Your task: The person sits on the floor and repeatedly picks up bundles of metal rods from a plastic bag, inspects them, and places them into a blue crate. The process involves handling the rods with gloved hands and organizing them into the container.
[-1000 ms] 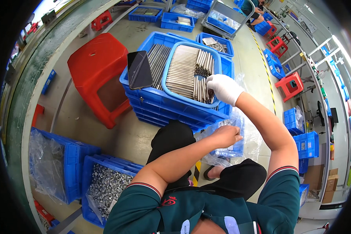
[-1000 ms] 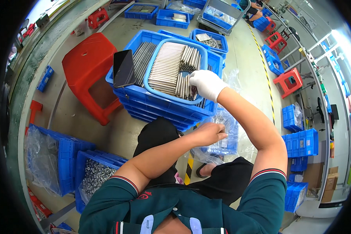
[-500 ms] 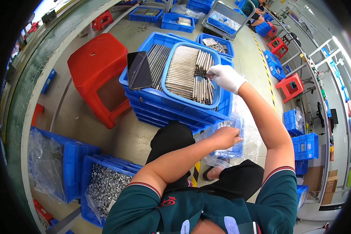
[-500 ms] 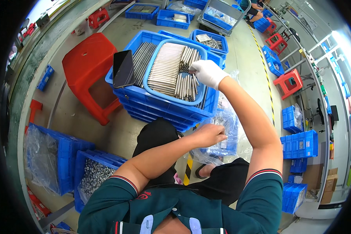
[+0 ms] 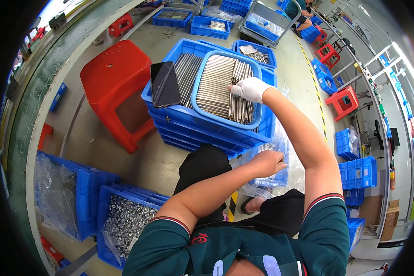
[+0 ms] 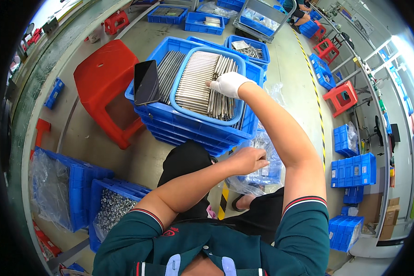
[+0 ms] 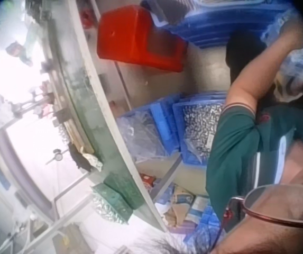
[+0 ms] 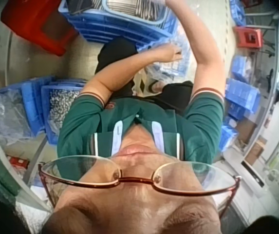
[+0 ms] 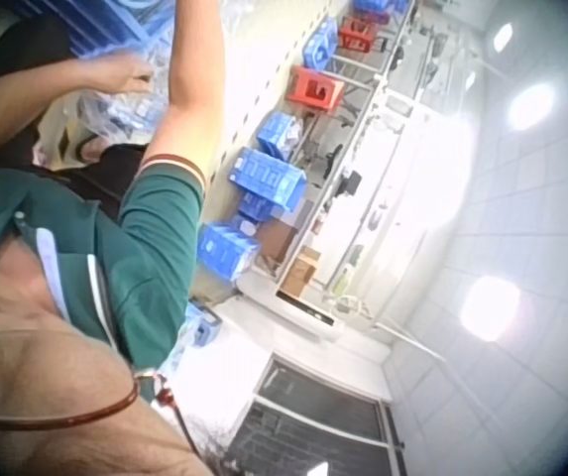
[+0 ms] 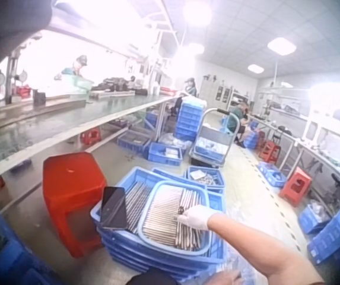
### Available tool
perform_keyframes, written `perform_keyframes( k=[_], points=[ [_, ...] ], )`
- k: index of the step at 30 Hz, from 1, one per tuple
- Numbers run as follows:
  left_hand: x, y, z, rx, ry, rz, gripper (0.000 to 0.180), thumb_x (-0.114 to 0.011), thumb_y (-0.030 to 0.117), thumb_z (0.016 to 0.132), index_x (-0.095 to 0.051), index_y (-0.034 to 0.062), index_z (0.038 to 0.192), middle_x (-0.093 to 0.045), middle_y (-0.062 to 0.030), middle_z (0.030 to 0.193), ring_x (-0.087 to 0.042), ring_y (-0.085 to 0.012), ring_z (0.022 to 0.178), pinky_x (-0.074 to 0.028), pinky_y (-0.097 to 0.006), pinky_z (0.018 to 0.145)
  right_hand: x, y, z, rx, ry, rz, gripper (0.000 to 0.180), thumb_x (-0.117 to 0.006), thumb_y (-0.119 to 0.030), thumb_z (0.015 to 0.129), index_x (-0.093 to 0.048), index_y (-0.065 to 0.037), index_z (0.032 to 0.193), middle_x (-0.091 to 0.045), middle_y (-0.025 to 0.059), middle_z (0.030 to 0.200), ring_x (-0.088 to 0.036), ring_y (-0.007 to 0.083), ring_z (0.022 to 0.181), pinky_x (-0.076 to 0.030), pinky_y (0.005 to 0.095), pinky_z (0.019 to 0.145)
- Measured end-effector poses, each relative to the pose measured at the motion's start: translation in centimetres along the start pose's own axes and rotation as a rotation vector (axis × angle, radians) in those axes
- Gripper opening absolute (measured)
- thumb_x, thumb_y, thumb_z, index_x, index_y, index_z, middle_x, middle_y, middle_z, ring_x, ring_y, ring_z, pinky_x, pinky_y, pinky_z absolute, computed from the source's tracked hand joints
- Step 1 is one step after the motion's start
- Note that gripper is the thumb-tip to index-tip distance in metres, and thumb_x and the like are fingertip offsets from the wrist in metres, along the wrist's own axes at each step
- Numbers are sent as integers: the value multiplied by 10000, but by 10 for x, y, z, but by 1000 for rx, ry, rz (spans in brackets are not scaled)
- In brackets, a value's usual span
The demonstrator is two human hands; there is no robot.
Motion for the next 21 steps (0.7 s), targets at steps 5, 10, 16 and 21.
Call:
perform_keyframes(
  k=[5, 10, 16, 21],
  points=[
    [0, -1, 0, 25, -8, 5, 297, -592, 316, 860, -596, 19, 880, -635, -208, 850, -598, -391, 844, -456, -461, 725, 11, -12, -20, 8, -4, 13, 640, -328, -539, 940, -673, 0, 931, -643, 240, 894, -606, 393, 902, -457, 409, 846],
    [-1, 0, 1, 30, -26, 13, 298, -593, 316, 860, -593, 18, 876, -634, -212, 856, -597, -391, 844, -455, -458, 722, 25, -2, -23, 22, 133, 98, 544, -379, -478, 942, -674, -21, 922, -651, 212, 878, -610, 374, 863, -464, 408, 814],
    [1, 4, 0, 26, -28, 12, 298, -590, 311, 863, -594, 14, 886, -635, -209, 850, -597, -391, 841, -453, -455, 718, 19, -3, -18, 17, 126, -90, 317, -448, -262, 906, -658, -49, 1009, -650, 200, 979, -614, 350, 950, -469, 411, 854],
    [0, 2, -1, 20, -22, 3, 290, -590, 303, 864, -599, 14, 889, -636, -207, 841, -600, -389, 833, -456, -454, 716, 4, -15, -20, -46, 51, -320, 301, -455, -63, 812, -670, -86, 1021, -661, 175, 990, -631, 339, 958, -498, 399, 841]
  ],
)
Point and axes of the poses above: each hand's wrist, its own z-axis towards the middle knuckle, its own x-axis out of the back of the hand, y = z × x, the point moved 3 cm from there along z, towards the middle knuckle
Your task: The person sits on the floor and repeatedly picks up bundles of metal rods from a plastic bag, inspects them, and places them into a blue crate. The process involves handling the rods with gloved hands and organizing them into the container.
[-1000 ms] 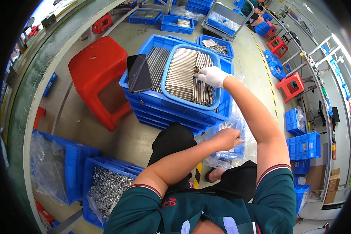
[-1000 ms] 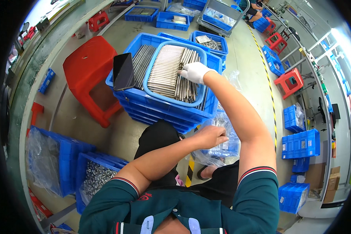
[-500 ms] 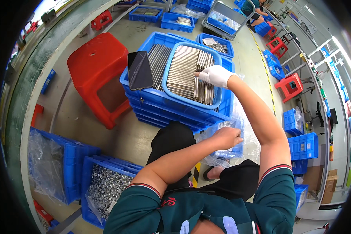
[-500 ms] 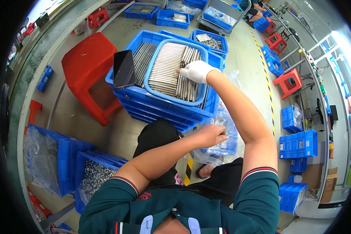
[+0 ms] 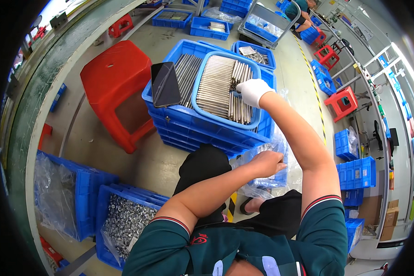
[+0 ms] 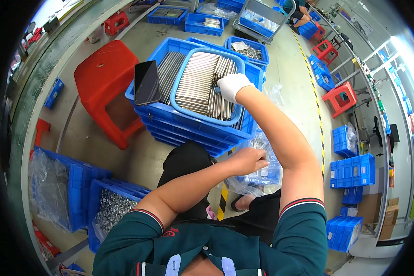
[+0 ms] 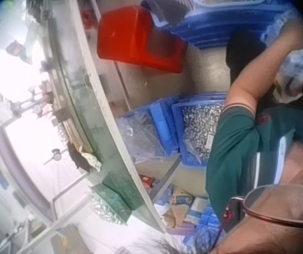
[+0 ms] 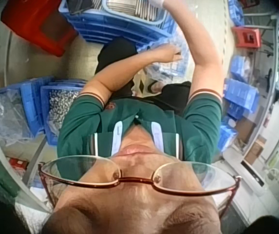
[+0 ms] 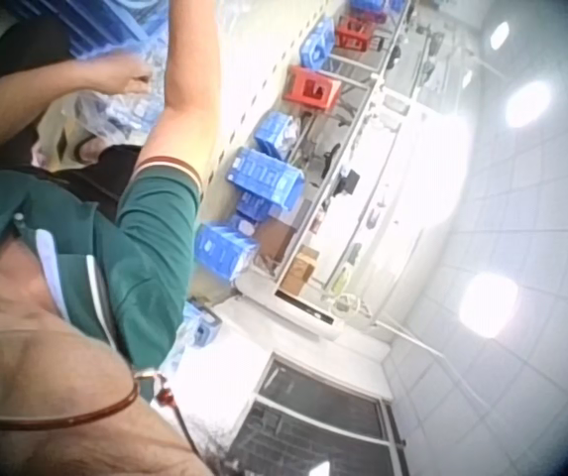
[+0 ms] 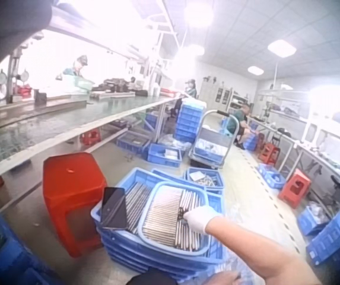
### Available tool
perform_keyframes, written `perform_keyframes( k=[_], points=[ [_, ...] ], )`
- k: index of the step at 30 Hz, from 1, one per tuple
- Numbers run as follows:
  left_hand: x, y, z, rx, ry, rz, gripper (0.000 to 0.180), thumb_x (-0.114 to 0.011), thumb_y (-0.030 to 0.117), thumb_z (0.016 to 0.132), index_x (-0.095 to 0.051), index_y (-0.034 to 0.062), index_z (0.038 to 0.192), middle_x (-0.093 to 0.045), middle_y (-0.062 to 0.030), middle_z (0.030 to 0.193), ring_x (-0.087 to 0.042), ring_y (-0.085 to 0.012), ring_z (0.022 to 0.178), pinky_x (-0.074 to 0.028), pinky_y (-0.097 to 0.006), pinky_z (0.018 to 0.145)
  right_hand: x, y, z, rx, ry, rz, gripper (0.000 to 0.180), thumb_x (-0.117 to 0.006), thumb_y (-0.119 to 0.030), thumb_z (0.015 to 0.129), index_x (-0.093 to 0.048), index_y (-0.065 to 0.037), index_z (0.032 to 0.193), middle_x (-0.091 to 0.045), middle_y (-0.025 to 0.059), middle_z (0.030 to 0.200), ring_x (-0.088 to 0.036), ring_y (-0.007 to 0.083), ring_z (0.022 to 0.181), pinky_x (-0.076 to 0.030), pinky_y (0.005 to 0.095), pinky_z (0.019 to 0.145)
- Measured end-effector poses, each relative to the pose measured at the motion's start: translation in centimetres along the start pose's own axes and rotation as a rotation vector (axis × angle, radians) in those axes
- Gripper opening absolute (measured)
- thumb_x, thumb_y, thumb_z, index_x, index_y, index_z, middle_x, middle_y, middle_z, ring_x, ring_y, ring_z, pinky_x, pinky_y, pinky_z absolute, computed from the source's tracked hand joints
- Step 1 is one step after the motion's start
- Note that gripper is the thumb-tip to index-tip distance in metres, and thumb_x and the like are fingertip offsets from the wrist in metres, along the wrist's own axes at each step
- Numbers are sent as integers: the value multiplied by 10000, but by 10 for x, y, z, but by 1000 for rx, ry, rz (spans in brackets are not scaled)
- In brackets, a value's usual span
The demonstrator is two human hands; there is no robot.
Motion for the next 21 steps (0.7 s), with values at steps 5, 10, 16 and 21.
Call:
perform_keyframes(
  k=[5, 10, 16, 21],
  points=[
    [-1, 0, 0, -6, 6, 20, 280, -592, 295, 862, -602, 17, 882, -637, -202, 833, -602, -386, 828, -458, -452, 715, -2, -2, 1, -11, -22, -87, 285, -474, -98, 811, -676, -89, 1011, -668, 164, 967, -650, 331, 912, -515, 400, 799],
    [0, 1, 0, -4, 7, 20, 277, -593, 295, 860, -604, 19, 883, -637, -201, 829, -602, -384, 827, -458, -451, 715, -7, 1, 7, -49, -62, -71, 284, -493, -127, 786, -689, -61, 980, -671, 179, 964, -649, 331, 926, -512, 391, 800],
    [5, 3, -3, -11, 19, 20, 278, -593, 299, 856, -602, 23, 889, -635, -205, 836, -599, -388, 836, -454, -454, 723, -18, 11, 25, -18, -142, -77, 309, -479, -126, 778, -668, -59, 1012, -659, 192, 981, -640, 347, 919, -505, 400, 802],
    [8, 4, -3, 8, 8, 51, 285, -586, 300, 860, -604, 19, 907, -636, -210, 857, -597, -392, 851, -455, -456, 738, -16, 10, 23, 43, -153, -49, 327, -474, -115, 783, -653, -70, 1053, -658, 190, 978, -638, 342, 910, -498, 402, 803]
  ],
)
Point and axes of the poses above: each hand's wrist, its own z-axis towards the middle knuckle, its own x-axis out of the back of the hand, y = z × x, the point moved 3 cm from there along z, towards the middle knuckle
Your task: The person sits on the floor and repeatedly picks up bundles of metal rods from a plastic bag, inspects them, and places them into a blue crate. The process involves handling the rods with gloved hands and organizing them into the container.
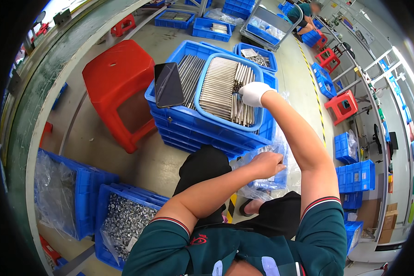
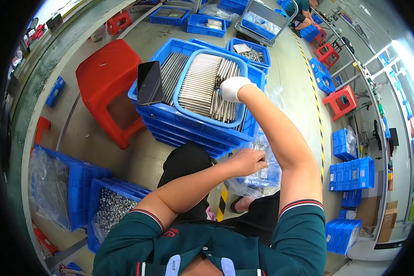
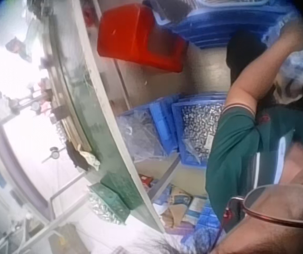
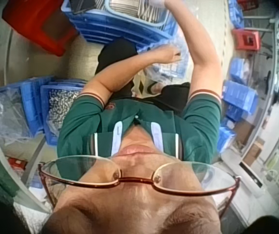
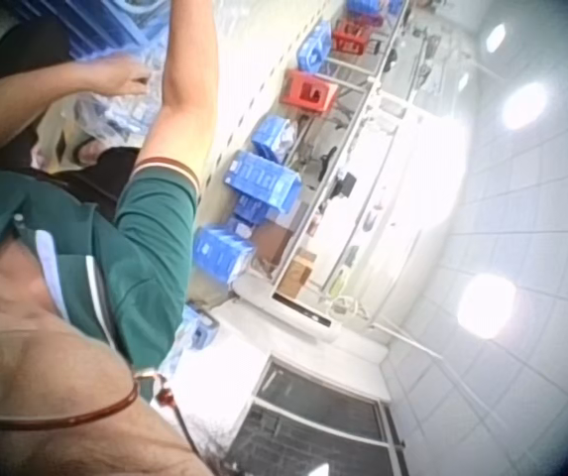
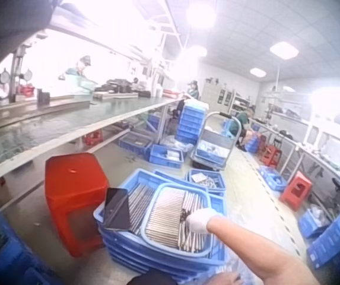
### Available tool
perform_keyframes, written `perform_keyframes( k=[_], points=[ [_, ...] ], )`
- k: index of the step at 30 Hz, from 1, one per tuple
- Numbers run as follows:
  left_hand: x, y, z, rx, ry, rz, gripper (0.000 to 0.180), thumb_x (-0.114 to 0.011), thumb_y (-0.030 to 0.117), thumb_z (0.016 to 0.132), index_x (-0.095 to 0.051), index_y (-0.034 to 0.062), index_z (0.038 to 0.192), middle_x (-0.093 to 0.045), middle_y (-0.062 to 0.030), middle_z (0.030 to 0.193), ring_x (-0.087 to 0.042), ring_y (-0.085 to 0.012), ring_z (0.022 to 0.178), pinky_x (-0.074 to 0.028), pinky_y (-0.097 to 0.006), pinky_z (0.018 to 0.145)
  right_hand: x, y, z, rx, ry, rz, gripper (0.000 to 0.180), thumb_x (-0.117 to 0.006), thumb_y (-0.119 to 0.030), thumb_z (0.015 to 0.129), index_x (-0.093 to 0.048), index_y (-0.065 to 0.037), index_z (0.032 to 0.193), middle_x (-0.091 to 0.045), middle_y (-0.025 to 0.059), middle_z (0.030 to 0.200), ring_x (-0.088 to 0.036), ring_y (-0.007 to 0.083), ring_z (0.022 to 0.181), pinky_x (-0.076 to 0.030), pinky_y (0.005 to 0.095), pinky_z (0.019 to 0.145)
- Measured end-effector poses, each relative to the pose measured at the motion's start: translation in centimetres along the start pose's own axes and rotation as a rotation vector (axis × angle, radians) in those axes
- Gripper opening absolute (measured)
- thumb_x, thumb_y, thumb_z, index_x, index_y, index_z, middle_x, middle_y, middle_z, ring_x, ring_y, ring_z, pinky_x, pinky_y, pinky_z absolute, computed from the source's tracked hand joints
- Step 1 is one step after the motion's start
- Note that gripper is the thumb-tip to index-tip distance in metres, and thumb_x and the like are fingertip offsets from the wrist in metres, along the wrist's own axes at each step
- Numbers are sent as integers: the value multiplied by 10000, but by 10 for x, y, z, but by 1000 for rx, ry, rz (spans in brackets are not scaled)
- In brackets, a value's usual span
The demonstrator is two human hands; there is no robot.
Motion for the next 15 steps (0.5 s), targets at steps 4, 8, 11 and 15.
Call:
perform_keyframes(
  k=[4, 8, 11, 15],
  points=[
    [2, 1, -1, 28, -28, 7, 299, -582, 308, 864, -606, 16, 924, -638, -213, 877, -600, -391, 869, -457, -455, 750, 7, -4, -4, 46, 70, 151, 316, -492, -162, 833, -635, -54, 1094, -652, 196, 1006, -626, 339, 941, -482, 391, 833],
    [5, 8, -1, 64, -58, -17, 302, -582, 308, 865, -608, 15, 933, -640, -215, 887, -604, -387, 883, -458, -450, 761, -6, 4, 2, 139, 152, 582, 368, -477, -249, 874, -621, -29, 1132, -635, 196, 1079, -594, 328, 1034, -438, 374, 922],
    [4, 8, -1, 68, -65, 9, 301, -582, 303, 868, -610, 12, 937, -642, -214, 882, -607, -384, 880, -458, -446, 763, -16, 5, 0, 113, 58, 761, 414, -501, -328, 893, -612, -22, 1150, -631, 189, 1100, -580, 303, 1062, -419, 354, 936],
    [0, 4, 1, 59, -50, 4, 302, -585, 303, 867, -613, 8, 926, -642, -211, 866, -608, -379, 868, -457, -445, 752, -11, 1, -8, 161, 19, 782, 408, -528, -296, 912, -583, 3, 1184, -637, 148, 1107, -584, 242, 1044, -424, 314, 924]
  ],
)
Point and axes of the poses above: each hand's wrist, its own z-axis towards the middle knuckle, its own x-axis out of the back of the hand, y = z × x, the point moved 3 cm from there along z, towards the middle knuckle
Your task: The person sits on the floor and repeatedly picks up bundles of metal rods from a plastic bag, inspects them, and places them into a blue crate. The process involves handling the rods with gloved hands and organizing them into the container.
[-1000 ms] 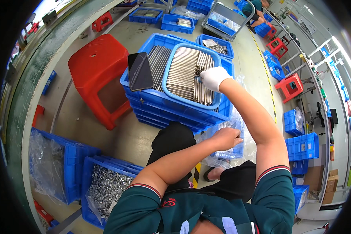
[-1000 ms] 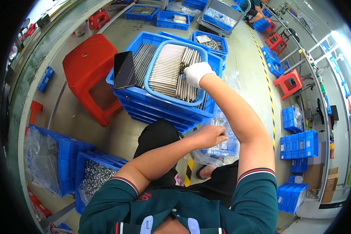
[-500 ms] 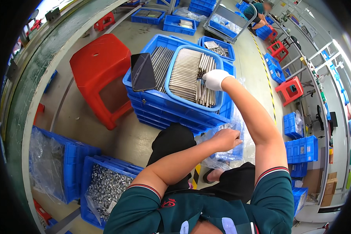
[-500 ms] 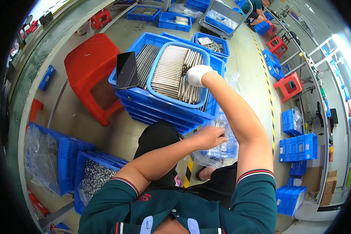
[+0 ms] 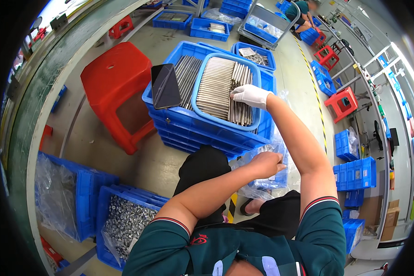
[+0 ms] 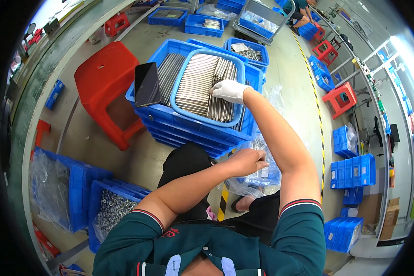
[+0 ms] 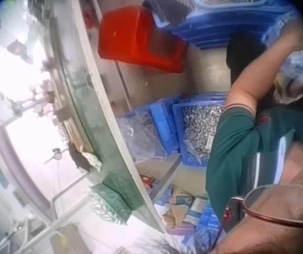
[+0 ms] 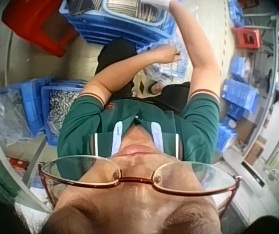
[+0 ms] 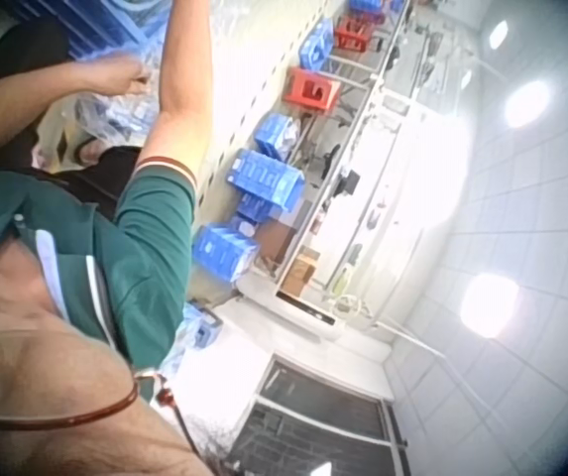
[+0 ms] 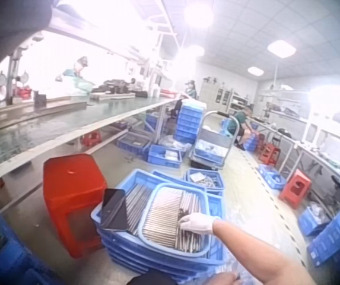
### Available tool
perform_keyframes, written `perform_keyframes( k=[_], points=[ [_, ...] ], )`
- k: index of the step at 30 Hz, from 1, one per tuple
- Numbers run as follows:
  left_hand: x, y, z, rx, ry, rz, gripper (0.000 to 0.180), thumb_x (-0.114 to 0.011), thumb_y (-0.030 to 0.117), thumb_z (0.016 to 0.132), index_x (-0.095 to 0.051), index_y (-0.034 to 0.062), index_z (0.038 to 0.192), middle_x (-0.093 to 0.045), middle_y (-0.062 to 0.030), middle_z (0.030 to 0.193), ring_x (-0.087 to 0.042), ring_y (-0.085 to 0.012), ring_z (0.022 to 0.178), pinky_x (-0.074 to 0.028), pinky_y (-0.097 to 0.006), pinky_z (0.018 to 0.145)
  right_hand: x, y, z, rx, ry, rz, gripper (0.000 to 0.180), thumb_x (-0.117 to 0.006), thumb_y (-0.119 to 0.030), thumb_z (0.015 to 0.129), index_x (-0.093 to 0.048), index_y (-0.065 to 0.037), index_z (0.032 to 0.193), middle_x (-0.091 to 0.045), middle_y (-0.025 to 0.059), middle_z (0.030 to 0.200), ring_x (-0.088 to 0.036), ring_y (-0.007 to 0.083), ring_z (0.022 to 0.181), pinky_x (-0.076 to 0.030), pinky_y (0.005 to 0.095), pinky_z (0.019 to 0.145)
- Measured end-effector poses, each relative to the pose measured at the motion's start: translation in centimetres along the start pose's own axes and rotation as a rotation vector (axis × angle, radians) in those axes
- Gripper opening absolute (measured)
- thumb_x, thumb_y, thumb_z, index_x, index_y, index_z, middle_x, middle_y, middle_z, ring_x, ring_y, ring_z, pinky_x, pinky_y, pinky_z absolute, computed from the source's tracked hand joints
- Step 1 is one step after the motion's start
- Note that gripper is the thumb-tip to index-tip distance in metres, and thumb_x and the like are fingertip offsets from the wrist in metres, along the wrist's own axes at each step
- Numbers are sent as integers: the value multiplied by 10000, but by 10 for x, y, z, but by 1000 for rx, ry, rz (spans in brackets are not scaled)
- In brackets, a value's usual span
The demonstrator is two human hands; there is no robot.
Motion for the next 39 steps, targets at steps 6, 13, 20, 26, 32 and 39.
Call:
perform_keyframes(
  k=[6, 13, 20, 26, 32, 39],
  points=[
    [-8, -3, 4, -30, 16, -5, 290, -596, 292, 861, -611, 5, 899, -641, -206, 844, -607, -378, 841, -456, -443, 731, 12, -3, 1, -40, 138, -151, 373, -514, -263, 893, -605, -21, 1162, -643, 168, 1087, -607, 282, 1003, -449, 332, 887],
    [-14, -9, 7, -93, 64, -44, 261, -607, 267, 849, -602, 7, 869, -636, -203, 817, -608, -376, 799, -457, -446, 696, 2, -11, 10, -159, 87, -441, 411, -474, -366, 907, -660, -17, 1020, -647, 215, 994, -604, 368, 958, -450, 398, 868],
    [-16, -6, 8, -77, 50, -10, 255, -607, 264, 849, -597, 10, 868, -635, -204, 816, -605, -379, 795, -456, -443, 693, 18, -10, -2, -56, 217, -397, 408, -443, -334, 892, -667, -7, 987, -641, 228, 998, -611, 367, 963, -463, 400, 872],
    [-17, -4, 9, -26, -23, -62, 262, -596, 271, 860, -605, 9, 875, -637, -187, 806, -614, -361, 783, -465, -421, 690, 53, 27, -69, 87, 560, -136, 336, -510, -289, 879, -634, -21, 1039, -668, 120, 892, -647, 189, 816, -484, 309, 786],
    [-25, -15, 21, 26, -122, -326, 178, -620, 145, 858, -608, -16, 933, -626, -75, 758, -595, -134, 710, -483, -290, 642, 40, 164, -133, -221, 576, 200, 314, -528, -263, 873, -638, -7, 1016, -667, 99, 909, -642, 155, 773, -518, 284, 722],
    [-23, 2, 27, 260, -194, -806, 211, -590, 145, 872, -592, 7, 1032, -605, -36, 769, -529, -87, 637, -406, -204, 584, -112, 364, -186, -801, 23, 342, 252, -530, -200, 805, -672, -14, 897, -679, 150, 845, -662, 241, 689, -545, 374, 592]
  ],
)
Point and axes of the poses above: each hand's wrist, its own z-axis towards the middle knuckle, its own x-axis out of the back of the hand, y = z × x, the point moved 3 cm from there along z, towards the middle knuckle
